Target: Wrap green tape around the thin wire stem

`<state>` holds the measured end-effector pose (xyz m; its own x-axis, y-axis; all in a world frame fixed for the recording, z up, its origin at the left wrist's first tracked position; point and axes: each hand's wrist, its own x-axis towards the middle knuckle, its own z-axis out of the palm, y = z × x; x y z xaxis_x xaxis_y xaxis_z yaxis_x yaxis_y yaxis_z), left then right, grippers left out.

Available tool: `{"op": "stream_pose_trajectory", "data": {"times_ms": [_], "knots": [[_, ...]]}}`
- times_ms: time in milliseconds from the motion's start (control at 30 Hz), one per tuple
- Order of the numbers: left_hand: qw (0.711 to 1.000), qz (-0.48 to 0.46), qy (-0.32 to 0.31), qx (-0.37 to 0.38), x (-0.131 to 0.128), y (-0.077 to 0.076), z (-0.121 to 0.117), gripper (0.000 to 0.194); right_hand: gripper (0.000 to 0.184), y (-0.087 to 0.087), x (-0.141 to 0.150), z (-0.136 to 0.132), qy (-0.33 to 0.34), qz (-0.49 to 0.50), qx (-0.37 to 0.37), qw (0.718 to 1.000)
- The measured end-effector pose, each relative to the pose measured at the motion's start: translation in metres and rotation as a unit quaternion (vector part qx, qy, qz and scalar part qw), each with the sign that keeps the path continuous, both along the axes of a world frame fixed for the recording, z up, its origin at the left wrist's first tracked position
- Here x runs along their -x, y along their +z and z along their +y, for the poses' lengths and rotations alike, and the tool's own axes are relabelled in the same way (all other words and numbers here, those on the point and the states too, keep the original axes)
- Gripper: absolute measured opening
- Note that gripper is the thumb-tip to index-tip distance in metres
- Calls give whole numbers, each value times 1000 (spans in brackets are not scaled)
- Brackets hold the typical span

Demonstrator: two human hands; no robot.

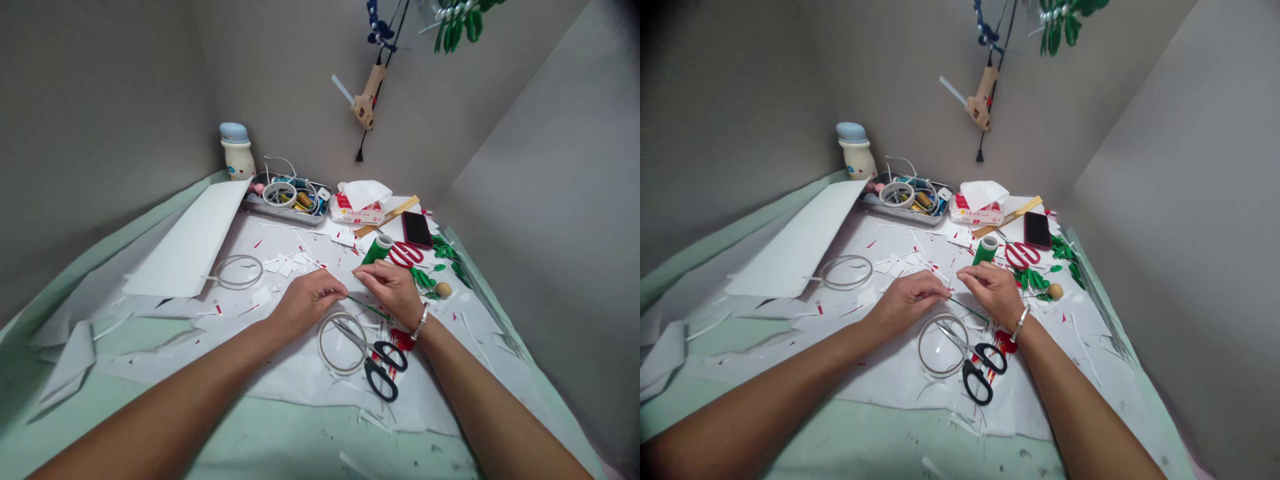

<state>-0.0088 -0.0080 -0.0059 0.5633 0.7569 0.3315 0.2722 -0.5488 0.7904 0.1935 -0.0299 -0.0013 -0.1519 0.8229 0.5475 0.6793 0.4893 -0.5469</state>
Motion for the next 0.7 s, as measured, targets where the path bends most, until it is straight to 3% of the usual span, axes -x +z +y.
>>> {"op": "stream_pose_trajectory", "data": {"times_ms": [167, 267, 467, 567, 700], "knots": [[984, -82, 47, 149, 0, 6, 1, 17, 18, -11, 6, 1, 31, -23, 36, 999], [976, -98, 96, 170, 1, 7, 4, 19, 17, -13, 16, -5, 69, -69, 42, 994], [985, 4, 170, 6, 5, 0, 7, 15, 19, -4, 22, -15, 77, -152, -5, 985], [985, 80, 143, -61, 6, -1, 4, 17, 21, 0, 15, -14, 44, -141, -42, 988], [987, 128, 61, -79, 3, -2, 0, 20, 19, 3, 7, -9, 30, -90, -43, 995]]}}
